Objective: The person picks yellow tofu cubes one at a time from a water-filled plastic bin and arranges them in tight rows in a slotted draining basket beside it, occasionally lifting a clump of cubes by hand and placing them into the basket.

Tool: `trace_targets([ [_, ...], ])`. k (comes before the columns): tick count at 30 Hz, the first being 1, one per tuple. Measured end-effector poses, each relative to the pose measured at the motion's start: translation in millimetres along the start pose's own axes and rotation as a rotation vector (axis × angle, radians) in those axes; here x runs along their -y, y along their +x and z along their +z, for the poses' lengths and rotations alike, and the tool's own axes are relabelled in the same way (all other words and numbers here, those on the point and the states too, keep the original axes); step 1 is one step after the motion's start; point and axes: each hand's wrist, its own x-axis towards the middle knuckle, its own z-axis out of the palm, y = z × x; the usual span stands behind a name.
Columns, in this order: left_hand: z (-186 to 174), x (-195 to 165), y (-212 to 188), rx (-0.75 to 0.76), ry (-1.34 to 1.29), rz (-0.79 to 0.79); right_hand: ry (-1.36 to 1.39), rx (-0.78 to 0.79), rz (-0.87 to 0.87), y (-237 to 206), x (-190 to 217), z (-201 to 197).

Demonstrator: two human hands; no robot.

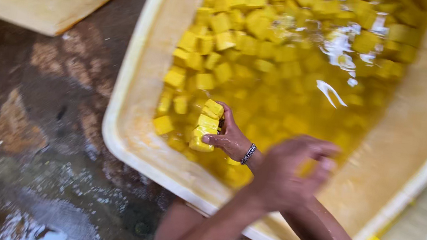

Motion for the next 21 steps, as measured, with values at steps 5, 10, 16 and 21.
trace_targets([
  [5, -29, -50, -51, -0.216, 0.029, 0.172, 0.092, -0.008, -0.354, -199, 94, -58],
  [10, 42, -52, -79, -0.079, 0.127, 0.007, 0.168, -0.392, -0.624, -473, 136, -129],
  [16, 261, -19, -117, 0.288, 0.694, 0.181, -0.029, -0.963, -0.341, -629, 55, -242],
  [21, 357, 0, -115, 0.338, 1.105, -0.257, -0.242, -0.996, 0.162, -641, -17, -356],
])
